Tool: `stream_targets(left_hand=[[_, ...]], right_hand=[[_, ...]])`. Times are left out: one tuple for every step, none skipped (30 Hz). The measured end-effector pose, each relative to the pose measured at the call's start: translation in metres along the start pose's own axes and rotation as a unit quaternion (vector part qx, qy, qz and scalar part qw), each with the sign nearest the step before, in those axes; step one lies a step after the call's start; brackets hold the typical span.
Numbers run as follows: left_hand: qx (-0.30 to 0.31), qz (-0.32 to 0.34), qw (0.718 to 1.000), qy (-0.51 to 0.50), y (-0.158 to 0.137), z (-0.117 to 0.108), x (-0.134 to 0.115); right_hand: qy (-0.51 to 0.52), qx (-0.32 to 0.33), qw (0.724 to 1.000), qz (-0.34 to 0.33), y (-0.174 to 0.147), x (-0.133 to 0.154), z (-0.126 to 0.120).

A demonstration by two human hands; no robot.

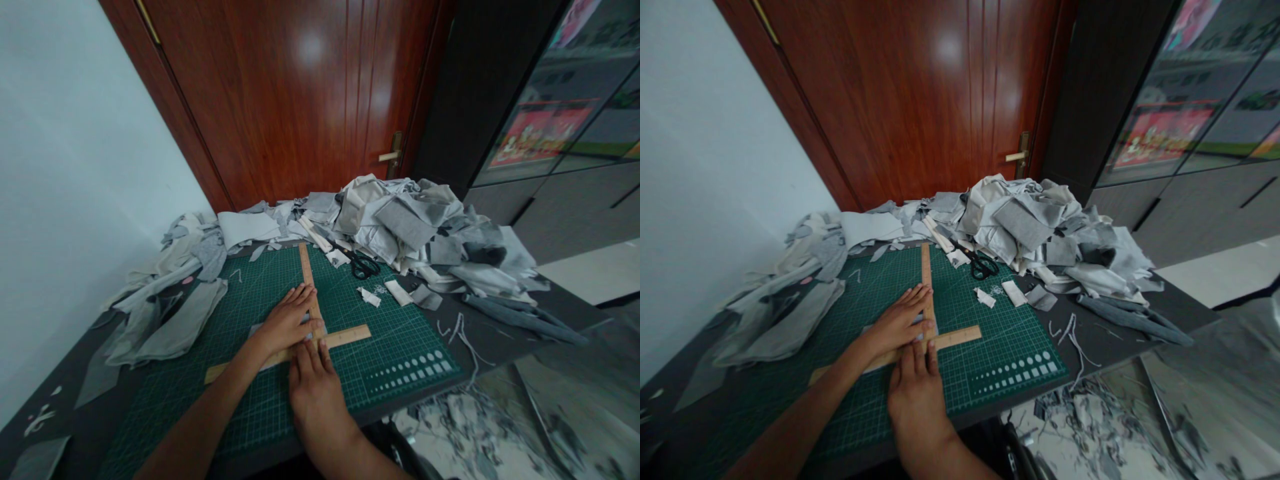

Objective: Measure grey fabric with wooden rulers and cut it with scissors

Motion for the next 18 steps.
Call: stream_targets(left_hand=[[0.003,-0.003,1.0,-0.002,0.0003,0.0,0.0001],[0.008,-0.006,1.0,-0.005,0.0006,0.0,0.0002],[0.014,-0.011,1.0,-0.008,0.0006,0.0001,0.0001],[0.019,-0.015,1.0,-0.011,0.0004,0.0,0.0],[0.024,-0.019,0.999,-0.014,-0.0001,-0.0004,-0.0004],[0.028,-0.021,0.999,-0.017,-0.0008,-0.0009,-0.0011],[0.031,-0.021,0.999,-0.02,-0.0016,-0.0016,-0.0019],[0.034,-0.02,0.999,-0.022,-0.0026,-0.0025,-0.0027],[0.036,-0.019,0.999,-0.025,-0.0035,-0.0032,-0.0034],[0.039,-0.017,0.999,-0.027,-0.0043,-0.0039,-0.0042],[0.042,-0.014,0.999,-0.028,-0.005,-0.0044,-0.0047],[0.044,-0.012,0.999,-0.029,-0.0055,-0.0048,-0.0051],[0.047,-0.012,0.998,-0.029,-0.0058,-0.0049,-0.0052],[0.05,-0.013,0.998,-0.029,-0.006,-0.0048,-0.005],[0.053,-0.015,0.998,-0.028,-0.0061,-0.0045,-0.0047],[0.054,-0.017,0.998,-0.028,-0.0061,-0.0043,-0.0044],[0.054,-0.018,0.998,-0.027,-0.0061,-0.0043,-0.0043],[0.054,-0.018,0.998,-0.027,-0.006,-0.0043,-0.0045]], right_hand=[[0.001,-0.001,1.0,-0.001,-0.0002,-0.0002,-0.0003],[0.003,-0.002,1.0,-0.001,-0.0004,-0.0005,-0.0004],[0.006,-0.003,1.0,-0.002,-0.0005,-0.0006,-0.0006],[0.008,-0.004,1.0,-0.002,-0.0005,-0.001,-0.0008],[0.01,-0.004,1.0,-0.001,-0.0005,-0.0013,-0.001],[0.011,-0.005,1.0,-0.002,-0.0005,-0.0014,-0.0012],[0.012,-0.004,1.0,-0.002,-0.0006,-0.0014,-0.0013],[0.012,-0.004,1.0,-0.002,-0.0006,-0.0013,-0.0016],[0.009,-0.005,1.0,-0.003,-0.0007,-0.001,-0.002],[0.006,-0.007,1.0,-0.003,-0.0009,-0.0007,-0.0025],[0.0,-0.011,1.0,-0.002,-0.0011,-0.0004,-0.003],[-0.007,-0.014,1.0,-0.001,-0.0013,-0.0002,-0.0035],[-0.013,-0.018,1.0,0.0,-0.0015,0.0,-0.0039],[-0.02,-0.021,1.0,0.0,-0.0016,0.0003,-0.0042],[-0.025,-0.022,0.999,0.0,-0.0017,0.0005,-0.0043],[-0.028,-0.023,0.999,0.0,-0.0018,0.0006,-0.0044],[-0.03,-0.022,0.999,-0.001,-0.0018,0.0006,-0.0043],[-0.03,-0.022,0.999,-0.001,-0.0017,0.0005,-0.0042]])
Point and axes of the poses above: each hand's wrist, its own y-axis towards the middle knuckle, its own z-axis out of the palm, x = y × z, the point moved 7 cm from there along y, towards the middle knuckle, and after that the axes turned 14 degrees about x, right-handed, at the moved point
